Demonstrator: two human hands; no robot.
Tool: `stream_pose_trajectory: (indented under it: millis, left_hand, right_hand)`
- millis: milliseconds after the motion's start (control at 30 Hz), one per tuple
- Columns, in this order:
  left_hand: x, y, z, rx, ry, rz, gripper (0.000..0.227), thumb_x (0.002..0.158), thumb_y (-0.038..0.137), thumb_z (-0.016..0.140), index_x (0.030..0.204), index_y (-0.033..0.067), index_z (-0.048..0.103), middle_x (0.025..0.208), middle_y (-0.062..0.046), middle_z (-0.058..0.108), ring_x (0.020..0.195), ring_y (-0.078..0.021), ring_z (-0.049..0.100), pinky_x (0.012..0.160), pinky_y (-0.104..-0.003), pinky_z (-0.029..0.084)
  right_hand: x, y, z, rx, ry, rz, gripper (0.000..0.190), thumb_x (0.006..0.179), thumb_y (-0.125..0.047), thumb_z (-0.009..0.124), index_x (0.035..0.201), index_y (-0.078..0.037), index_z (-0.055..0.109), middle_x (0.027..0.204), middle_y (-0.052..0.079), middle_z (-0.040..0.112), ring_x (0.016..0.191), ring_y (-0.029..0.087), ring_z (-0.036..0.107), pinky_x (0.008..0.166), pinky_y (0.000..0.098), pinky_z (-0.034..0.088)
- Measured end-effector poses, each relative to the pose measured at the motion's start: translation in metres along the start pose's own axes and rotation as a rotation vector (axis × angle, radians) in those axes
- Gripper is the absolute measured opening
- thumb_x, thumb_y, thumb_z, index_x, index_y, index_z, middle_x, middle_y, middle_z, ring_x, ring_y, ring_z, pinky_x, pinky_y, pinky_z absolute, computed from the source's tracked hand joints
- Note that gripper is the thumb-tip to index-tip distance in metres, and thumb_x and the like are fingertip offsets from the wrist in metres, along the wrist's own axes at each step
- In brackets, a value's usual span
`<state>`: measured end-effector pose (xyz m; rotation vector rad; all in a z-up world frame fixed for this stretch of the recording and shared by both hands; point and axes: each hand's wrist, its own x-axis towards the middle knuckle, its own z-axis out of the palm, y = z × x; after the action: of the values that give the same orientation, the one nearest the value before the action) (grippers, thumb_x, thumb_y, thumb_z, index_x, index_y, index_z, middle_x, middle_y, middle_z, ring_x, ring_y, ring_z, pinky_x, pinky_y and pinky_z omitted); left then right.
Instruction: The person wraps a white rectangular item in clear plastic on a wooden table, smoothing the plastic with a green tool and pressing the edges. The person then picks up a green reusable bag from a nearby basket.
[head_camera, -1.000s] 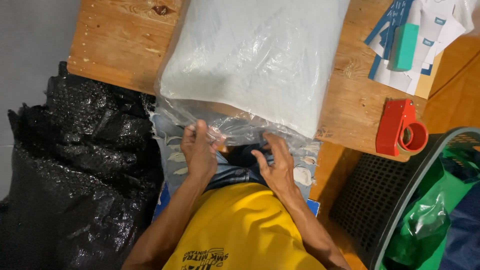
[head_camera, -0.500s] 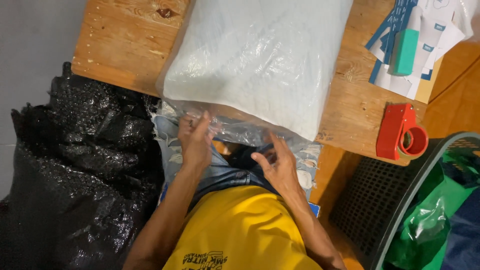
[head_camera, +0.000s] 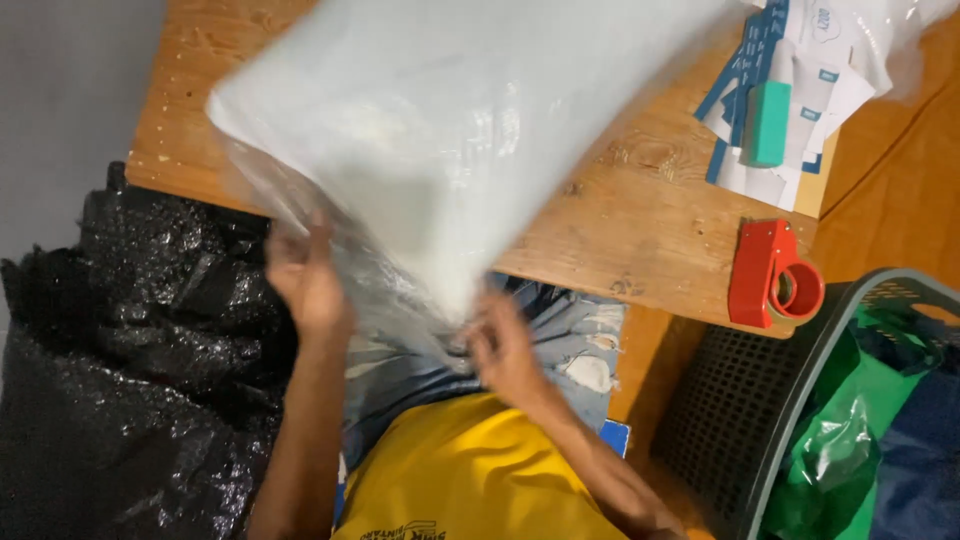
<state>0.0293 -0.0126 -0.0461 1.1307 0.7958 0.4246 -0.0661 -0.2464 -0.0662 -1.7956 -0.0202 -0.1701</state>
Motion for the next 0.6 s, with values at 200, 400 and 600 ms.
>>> stream_pose_trajectory:
  millis: [200, 400, 600]
  left_hand:
    - [-0.018, 0.1, 0.007, 0.491, -0.177, 0.281, 0.095, 0.101, 0.048, 0.066, 0.159, 0.0029, 0.006, 0.169, -0.027, 0.008, 0.156, -0.0474, 0.012, 0.124, -0.062, 0.021]
    - [-0.021, 0.127, 0.03, 0.504, -0.424, 0.194, 0.096, 0.094, 0.052, 0.063, 0.161, 0.0096, 0.009, 0.172, -0.016, 0.006, 0.159, -0.0354, 0.009, 0.125, -0.056, 0.016]
    - [0.006, 0.114, 0.049, 0.662, -0.465, 0.206, 0.095, 0.091, 0.056, 0.056, 0.16, 0.0025, 0.018, 0.169, -0.02, 0.015, 0.156, -0.0353, 0.012, 0.123, -0.054, 0.018]
  right_hand:
    - [0.042, -0.094, -0.033, -0.296, -1.089, -0.553, 0.044, 0.1, -0.025, 0.061, 0.136, 0.001, 0.06, 0.145, 0.022, 0.057, 0.136, 0.032, 0.054, 0.108, 0.051, 0.046]
    - [0.19, -0.086, -0.155, -0.571, 0.213, -0.433, 0.03, 0.109, -0.013, 0.064, 0.134, 0.002, 0.056, 0.133, 0.021, 0.062, 0.125, 0.036, 0.059, 0.108, 0.0459, 0.045]
    - [0.261, -0.023, -0.195, -0.463, 0.09, 0.255, 0.078, 0.104, -0.062, 0.035, 0.161, -0.01, 0.023, 0.167, 0.018, 0.018, 0.154, 0.036, 0.019, 0.124, 0.0502, 0.022]
